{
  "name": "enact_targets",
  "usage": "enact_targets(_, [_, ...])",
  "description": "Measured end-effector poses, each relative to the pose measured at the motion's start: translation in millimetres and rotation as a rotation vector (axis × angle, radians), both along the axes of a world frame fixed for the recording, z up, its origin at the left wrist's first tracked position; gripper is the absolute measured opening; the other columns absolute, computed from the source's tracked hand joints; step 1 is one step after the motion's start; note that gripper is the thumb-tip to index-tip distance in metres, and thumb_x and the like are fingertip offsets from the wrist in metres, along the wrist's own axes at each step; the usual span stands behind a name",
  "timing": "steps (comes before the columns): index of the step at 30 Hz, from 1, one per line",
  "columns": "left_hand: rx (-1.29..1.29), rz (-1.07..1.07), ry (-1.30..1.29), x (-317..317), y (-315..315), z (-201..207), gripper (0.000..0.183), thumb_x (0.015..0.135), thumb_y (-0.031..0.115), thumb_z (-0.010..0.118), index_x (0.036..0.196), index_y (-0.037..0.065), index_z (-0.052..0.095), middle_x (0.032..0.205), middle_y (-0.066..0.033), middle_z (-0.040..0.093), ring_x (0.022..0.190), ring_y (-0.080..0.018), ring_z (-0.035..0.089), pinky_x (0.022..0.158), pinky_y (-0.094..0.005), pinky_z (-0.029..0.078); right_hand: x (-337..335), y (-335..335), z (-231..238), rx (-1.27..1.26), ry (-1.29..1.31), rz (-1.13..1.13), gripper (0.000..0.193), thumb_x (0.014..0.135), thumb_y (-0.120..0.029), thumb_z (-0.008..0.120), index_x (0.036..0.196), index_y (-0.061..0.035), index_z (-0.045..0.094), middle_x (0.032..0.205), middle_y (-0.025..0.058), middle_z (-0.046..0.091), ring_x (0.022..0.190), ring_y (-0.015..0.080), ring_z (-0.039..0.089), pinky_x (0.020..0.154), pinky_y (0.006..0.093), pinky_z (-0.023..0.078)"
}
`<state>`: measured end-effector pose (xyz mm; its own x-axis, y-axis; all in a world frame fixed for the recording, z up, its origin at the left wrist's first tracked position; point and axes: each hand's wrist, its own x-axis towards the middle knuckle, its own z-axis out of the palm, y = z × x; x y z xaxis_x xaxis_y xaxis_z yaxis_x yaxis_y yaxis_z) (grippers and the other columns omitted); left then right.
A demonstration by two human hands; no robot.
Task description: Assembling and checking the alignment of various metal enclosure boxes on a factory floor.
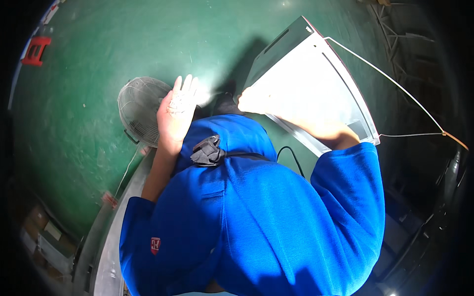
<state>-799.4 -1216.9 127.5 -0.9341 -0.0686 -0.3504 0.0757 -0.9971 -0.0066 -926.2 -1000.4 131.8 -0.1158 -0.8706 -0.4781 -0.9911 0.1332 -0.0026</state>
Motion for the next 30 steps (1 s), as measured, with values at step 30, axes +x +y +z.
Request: enact_targets(30, [-0.074, 0.011, 0.038, 7, 0, 11, 0.051, 0.095, 0.018, 0.033, 0.139, -0.006, 0.024, 0.147, -0.0252, 0.017, 0.137, -0.0368, 0.018, 0.114, -0.0465, 0.016, -114, 3, -20, 0.009, 0.343, -0.148, 0.025, 0.077, -0.025, 0.062, 0.08, -0.0007, 0.056, 0.081, 0.013, 0.061, 0.074, 0.0278, 0.061, 0.065, 0.0359, 0.049])
